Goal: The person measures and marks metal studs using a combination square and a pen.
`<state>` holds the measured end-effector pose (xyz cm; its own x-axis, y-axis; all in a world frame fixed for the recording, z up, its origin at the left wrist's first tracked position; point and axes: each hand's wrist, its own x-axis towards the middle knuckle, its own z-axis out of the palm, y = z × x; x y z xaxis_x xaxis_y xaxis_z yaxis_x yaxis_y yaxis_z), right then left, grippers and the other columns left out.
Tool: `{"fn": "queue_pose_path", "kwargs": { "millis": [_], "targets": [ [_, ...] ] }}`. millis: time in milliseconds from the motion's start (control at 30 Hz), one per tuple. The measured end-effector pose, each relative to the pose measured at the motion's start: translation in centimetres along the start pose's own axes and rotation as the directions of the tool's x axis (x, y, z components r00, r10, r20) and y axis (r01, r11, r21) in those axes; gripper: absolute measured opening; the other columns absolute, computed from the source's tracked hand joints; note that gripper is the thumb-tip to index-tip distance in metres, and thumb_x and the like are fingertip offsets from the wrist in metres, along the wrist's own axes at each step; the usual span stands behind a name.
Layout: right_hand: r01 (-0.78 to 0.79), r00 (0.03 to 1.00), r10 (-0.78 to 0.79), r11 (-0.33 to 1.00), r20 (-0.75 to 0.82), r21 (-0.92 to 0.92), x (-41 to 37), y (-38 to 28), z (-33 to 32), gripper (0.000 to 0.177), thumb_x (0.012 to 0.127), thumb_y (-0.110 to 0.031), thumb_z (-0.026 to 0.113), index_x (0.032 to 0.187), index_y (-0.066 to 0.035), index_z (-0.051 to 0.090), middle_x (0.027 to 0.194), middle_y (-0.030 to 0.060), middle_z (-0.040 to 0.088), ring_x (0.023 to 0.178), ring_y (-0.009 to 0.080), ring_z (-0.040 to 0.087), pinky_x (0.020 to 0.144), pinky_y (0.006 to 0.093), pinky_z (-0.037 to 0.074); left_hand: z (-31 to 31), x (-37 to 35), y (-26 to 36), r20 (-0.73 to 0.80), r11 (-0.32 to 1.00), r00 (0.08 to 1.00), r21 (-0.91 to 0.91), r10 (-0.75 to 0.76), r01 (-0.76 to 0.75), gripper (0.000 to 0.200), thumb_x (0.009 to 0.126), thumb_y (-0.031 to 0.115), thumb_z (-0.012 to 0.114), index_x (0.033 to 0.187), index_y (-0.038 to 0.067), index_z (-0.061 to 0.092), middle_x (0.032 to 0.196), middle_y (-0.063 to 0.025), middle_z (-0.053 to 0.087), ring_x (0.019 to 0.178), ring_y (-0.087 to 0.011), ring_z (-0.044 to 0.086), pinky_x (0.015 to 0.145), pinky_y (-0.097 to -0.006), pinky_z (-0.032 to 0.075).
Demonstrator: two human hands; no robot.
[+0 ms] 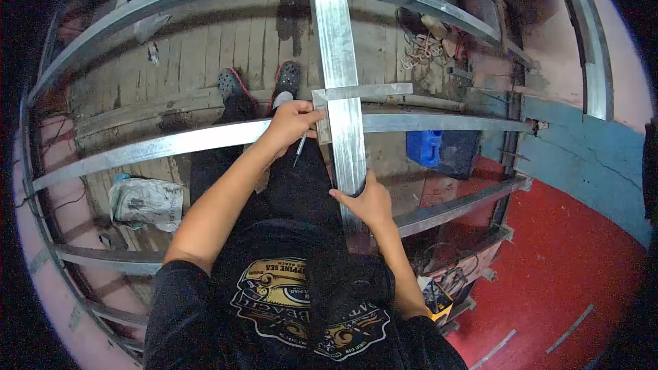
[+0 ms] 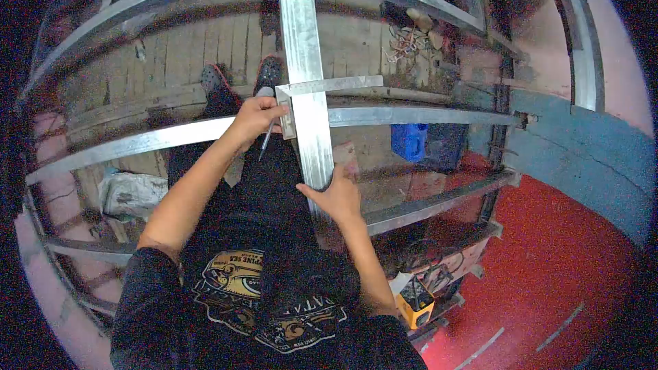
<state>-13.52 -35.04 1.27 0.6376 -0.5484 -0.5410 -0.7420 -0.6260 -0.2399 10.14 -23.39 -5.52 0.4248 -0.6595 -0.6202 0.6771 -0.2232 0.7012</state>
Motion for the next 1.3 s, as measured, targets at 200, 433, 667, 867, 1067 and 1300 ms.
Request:
{"fn": "queue_pose_path", "kwargs": {
  "millis": [200, 433, 667, 867, 1067, 1300],
  "targets": [
    [-0.025, 0.997, 0.024, 1.000, 0.077, 0.014, 0.6, -0.4, -1.3, 0.107, 0.065, -0.074, 0.079, 0.123, 0.011, 0.051, 0.094, 0.0315, 0.070, 0.089, 0.0475, 0.071, 0.077, 0.0506, 0.058, 1.2, -0.4, 0.8, -0.105, 0.998, 0.994, 0.061, -0.010, 0.016, 0.018, 0.095, 0.018, 0.073, 0.091, 0.000, 0.072, 0.087, -0.0033, 0.071, 0.075, -0.0100, 0.064, 0.065, -0.0269, 0.053],
    [0.018, 0.986, -0.022, 0.999, 0.166, 0.028, 1.7, 0.2, -2.0, 0.095, 0.068, -0.066, 0.083, 0.120, 0.009, 0.057, 0.084, 0.0296, 0.070, 0.078, 0.0475, 0.070, 0.070, 0.0493, 0.056, 1.3, -0.5, -0.4, -0.139, 0.999, 0.990, 0.049, 0.023, -0.016, 0.018, 0.094, 0.017, 0.074, 0.086, 0.001, 0.071, 0.081, 0.0002, 0.068, 0.071, -0.0072, 0.061, 0.063, -0.0250, 0.052],
    [0.030, 0.991, 0.022, 0.927, -0.135, 0.374, 3.0, 2.4, -6.8, 0.044, 0.090, -0.036, 0.076, 0.112, 0.001, 0.068, 0.087, 0.0133, 0.074, 0.075, 0.0282, 0.071, 0.069, 0.0371, 0.055, 1.2, -0.4, 1.1, -0.107, 0.994, 0.989, -0.057, -0.100, 0.095, 0.016, 0.094, 0.016, 0.075, 0.089, 0.001, 0.072, 0.081, -0.0013, 0.069, 0.069, -0.0073, 0.062, 0.060, -0.0253, 0.054],
    [0.289, 0.956, 0.049, -0.002, -0.288, 0.957, 4.1, -2.0, -11.3, 0.042, 0.093, -0.017, 0.063, 0.128, 0.004, 0.055, 0.086, 0.0153, 0.066, 0.065, 0.0098, 0.047, 0.067, 0.0268, 0.043, 1.0, -0.4, 0.4, -0.084, 0.995, 0.993, -0.055, -0.088, 0.083, 0.014, 0.095, 0.013, 0.072, 0.091, 0.000, 0.072, 0.083, -0.0017, 0.070, 0.073, -0.0074, 0.064, 0.062, -0.0248, 0.054],
    [0.321, 0.945, -0.015, -0.159, -0.328, 0.934, 8.0, -6.7, -9.8, 0.033, 0.089, -0.004, 0.052, 0.121, 0.002, 0.050, 0.111, 0.0248, 0.062, 0.071, 0.0147, 0.048, 0.067, 0.0309, 0.044, 1.2, -0.5, 0.7, -0.104, 0.996, 0.991, -0.050, -0.081, 0.076, 0.013, 0.095, 0.012, 0.072, 0.091, 0.000, 0.073, 0.083, -0.0017, 0.070, 0.071, -0.0072, 0.063, 0.061, -0.0244, 0.053],
    [-0.072, 0.994, -0.079, 0.067, 0.077, 0.995, 8.6, -5.6, -7.3, 0.021, 0.100, -0.012, 0.050, 0.116, 0.000, 0.056, 0.098, 0.0198, 0.068, 0.057, 0.0102, 0.042, 0.058, 0.0256, 0.041, 1.5, -0.6, 0.4, -0.140, 0.996, 0.989, -0.079, -0.055, 0.044, 0.016, 0.093, 0.015, 0.075, 0.084, 0.002, 0.070, 0.077, 0.0001, 0.067, 0.065, -0.0065, 0.060, 0.056, -0.0242, 0.050]
  ]
}}
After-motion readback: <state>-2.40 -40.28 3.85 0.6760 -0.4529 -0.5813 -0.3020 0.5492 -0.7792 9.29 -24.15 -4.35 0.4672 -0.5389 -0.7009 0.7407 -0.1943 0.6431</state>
